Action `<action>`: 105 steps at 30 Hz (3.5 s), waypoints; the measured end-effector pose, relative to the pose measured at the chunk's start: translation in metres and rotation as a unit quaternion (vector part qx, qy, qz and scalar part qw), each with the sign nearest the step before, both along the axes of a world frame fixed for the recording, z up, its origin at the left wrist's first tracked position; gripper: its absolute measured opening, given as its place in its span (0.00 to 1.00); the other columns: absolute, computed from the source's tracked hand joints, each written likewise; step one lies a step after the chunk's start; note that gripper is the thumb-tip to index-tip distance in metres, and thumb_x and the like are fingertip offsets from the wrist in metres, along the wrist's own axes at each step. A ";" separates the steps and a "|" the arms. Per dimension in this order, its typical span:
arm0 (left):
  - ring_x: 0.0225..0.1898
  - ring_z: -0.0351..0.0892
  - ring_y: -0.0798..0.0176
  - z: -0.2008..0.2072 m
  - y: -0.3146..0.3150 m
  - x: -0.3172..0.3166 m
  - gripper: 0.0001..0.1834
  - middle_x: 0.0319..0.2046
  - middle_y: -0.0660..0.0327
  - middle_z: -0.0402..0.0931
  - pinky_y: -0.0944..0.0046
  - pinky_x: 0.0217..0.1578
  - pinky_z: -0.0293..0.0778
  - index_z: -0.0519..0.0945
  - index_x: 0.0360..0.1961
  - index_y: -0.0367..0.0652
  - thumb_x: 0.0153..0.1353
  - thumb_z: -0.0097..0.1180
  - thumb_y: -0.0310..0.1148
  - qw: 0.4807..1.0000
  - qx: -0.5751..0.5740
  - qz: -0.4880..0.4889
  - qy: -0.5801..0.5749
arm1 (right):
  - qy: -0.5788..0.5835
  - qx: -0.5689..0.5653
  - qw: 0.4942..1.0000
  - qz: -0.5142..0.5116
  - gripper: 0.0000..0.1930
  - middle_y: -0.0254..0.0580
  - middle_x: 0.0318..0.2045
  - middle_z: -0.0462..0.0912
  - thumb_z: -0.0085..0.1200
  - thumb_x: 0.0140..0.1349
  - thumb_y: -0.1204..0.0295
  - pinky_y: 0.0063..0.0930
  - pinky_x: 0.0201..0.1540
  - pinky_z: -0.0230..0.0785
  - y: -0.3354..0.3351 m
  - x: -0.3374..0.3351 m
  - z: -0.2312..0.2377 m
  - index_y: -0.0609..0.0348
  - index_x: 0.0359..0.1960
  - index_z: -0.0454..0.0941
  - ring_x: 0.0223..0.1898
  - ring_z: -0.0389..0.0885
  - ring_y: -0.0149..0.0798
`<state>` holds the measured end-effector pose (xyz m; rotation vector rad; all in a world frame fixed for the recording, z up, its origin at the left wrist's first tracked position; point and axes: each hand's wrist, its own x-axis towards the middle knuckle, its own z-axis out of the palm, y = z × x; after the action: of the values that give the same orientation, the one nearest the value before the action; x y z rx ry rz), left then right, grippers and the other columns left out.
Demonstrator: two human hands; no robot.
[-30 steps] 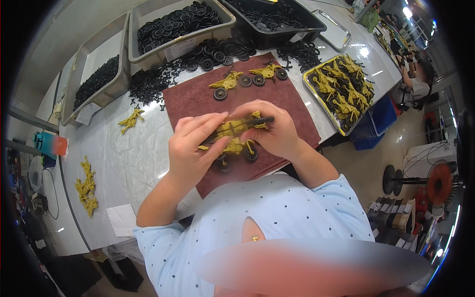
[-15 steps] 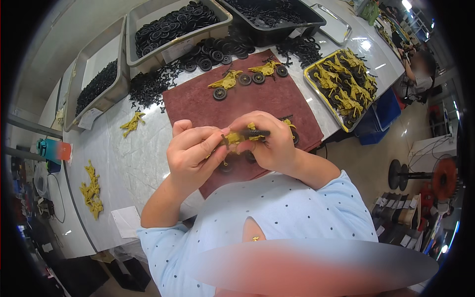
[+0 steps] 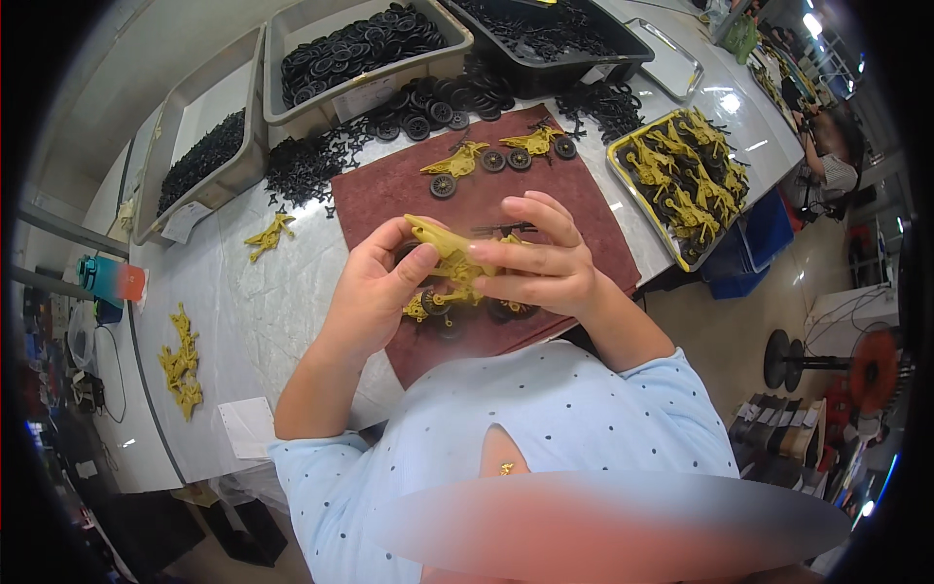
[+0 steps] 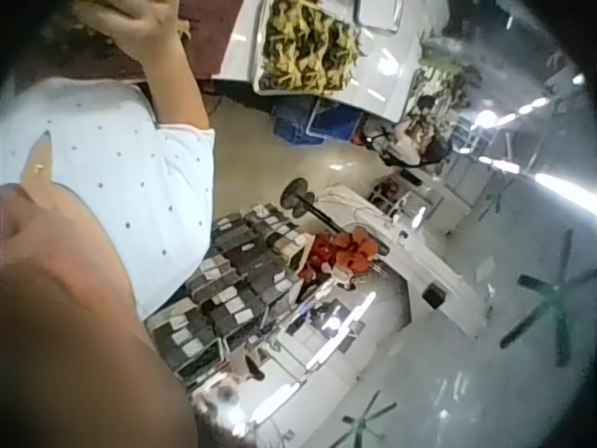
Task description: The person assembles toy motorcycles by pressing wheels into plastic frame parts by hand, joining the frame sections together, and placing the assembled motorcycles onto a tray.
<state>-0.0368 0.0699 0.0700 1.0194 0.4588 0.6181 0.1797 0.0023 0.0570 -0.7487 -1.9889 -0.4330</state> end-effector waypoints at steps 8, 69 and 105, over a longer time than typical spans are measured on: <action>0.46 0.77 0.67 -0.011 -0.001 0.004 0.13 0.45 0.57 0.77 0.68 0.46 0.75 0.73 0.48 0.37 0.65 0.56 0.29 0.977 0.188 0.090 -0.034 | 0.457 -0.300 0.830 0.109 0.27 0.43 0.57 0.74 0.68 0.52 0.68 0.35 0.58 0.69 -0.012 0.002 -0.006 0.55 0.55 0.74 0.57 0.73 0.43; 0.49 0.75 0.57 0.001 0.000 0.008 0.23 0.43 0.63 0.80 0.58 0.50 0.60 0.84 0.43 0.45 0.40 0.70 0.32 0.642 0.704 0.208 0.222 | 0.216 -0.216 0.952 -0.031 0.16 0.45 0.39 0.82 0.65 0.52 0.73 0.30 0.43 0.73 -0.010 -0.016 -0.013 0.62 0.43 0.77 0.40 0.81 0.42; 0.38 0.82 0.65 -0.003 0.000 0.009 0.19 0.32 0.65 0.82 0.62 0.35 0.58 0.82 0.36 0.42 0.37 0.69 0.26 0.666 0.711 0.176 0.138 | 0.282 -0.328 0.901 0.021 0.16 0.41 0.36 0.81 0.66 0.48 0.79 0.28 0.41 0.72 -0.016 -0.026 0.007 0.62 0.40 0.80 0.38 0.79 0.37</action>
<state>-0.0274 0.0703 0.0672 2.6072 0.3864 1.2314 0.1535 -0.0134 0.0644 -1.0908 -1.5669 0.4791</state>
